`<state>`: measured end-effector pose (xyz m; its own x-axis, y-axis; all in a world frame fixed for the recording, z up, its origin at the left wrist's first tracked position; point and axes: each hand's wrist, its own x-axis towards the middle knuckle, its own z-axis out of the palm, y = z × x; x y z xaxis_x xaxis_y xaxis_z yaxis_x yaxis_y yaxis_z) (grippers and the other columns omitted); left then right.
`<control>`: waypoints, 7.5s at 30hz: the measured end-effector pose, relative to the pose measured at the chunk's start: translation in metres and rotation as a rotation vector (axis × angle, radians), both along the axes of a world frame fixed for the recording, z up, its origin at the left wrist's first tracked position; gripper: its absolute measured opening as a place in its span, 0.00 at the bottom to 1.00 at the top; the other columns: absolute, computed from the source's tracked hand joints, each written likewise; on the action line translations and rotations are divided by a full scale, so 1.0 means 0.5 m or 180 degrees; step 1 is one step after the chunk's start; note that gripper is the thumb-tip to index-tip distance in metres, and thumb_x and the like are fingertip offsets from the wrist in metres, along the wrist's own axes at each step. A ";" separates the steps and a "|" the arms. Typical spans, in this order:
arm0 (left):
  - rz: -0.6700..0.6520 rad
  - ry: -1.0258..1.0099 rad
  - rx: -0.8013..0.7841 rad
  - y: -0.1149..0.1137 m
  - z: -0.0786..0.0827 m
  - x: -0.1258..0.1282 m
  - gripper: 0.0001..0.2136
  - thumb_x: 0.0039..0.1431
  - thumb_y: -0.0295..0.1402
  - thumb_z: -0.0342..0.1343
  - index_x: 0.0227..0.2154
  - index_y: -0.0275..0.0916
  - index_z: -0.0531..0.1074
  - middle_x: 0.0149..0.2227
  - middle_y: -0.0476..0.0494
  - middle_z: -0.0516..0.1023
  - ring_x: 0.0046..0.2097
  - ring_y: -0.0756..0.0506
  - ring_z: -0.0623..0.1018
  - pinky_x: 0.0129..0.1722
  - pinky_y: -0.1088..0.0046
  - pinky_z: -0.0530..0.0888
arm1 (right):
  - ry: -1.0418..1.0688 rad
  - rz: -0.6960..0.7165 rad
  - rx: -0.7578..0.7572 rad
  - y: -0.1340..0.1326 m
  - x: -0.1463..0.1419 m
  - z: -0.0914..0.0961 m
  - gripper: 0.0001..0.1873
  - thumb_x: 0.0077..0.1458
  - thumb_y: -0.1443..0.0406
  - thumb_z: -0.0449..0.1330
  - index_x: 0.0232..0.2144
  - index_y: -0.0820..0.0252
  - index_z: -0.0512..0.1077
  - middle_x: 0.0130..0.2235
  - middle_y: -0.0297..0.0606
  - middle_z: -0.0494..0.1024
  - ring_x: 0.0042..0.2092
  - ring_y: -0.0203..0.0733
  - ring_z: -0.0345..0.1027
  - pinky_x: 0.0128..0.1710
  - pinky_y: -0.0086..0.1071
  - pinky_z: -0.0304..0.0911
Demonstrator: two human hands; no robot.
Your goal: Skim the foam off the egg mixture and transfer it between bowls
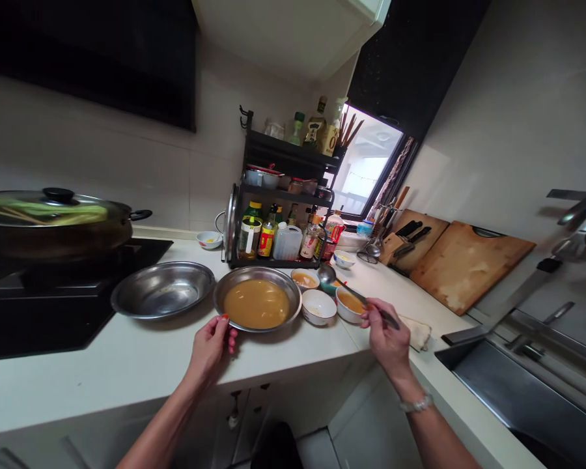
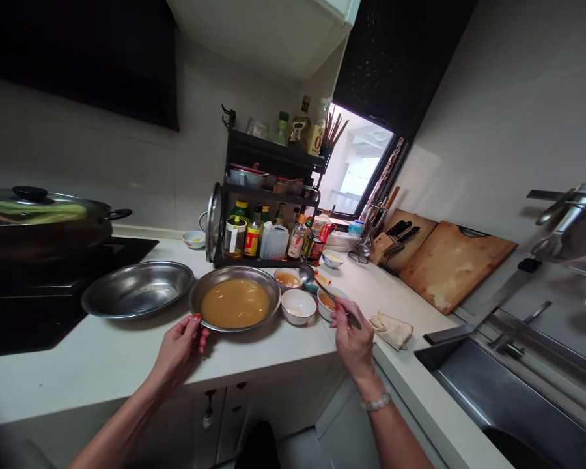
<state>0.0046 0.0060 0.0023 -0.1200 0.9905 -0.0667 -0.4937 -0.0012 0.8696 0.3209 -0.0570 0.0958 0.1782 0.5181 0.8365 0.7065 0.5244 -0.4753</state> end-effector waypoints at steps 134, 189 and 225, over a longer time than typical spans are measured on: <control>0.0018 0.0030 0.0078 0.004 -0.009 -0.001 0.15 0.44 0.43 0.62 0.27 0.37 0.66 0.17 0.53 0.72 0.16 0.54 0.66 0.14 0.80 0.63 | 0.1723 -0.0809 -0.0528 -0.011 0.131 -0.029 0.21 0.46 0.50 0.61 0.31 0.63 0.67 0.18 0.32 0.73 0.16 0.35 0.66 0.15 0.26 0.63; 0.0023 0.0000 0.0102 0.003 -0.008 0.000 0.16 0.43 0.44 0.62 0.28 0.37 0.66 0.17 0.53 0.72 0.16 0.54 0.66 0.14 0.80 0.62 | 0.0898 -0.1078 -0.0795 -0.028 0.098 -0.015 0.24 0.49 0.47 0.54 0.34 0.62 0.70 0.20 0.35 0.74 0.18 0.38 0.68 0.16 0.29 0.64; 0.0028 0.0016 0.0055 0.005 -0.009 0.001 0.16 0.45 0.44 0.61 0.28 0.37 0.66 0.17 0.54 0.71 0.17 0.54 0.65 0.13 0.80 0.62 | 0.1315 0.0771 -0.0498 0.026 -0.104 0.014 0.15 0.55 0.54 0.58 0.36 0.60 0.69 0.19 0.28 0.71 0.19 0.34 0.66 0.28 0.33 0.71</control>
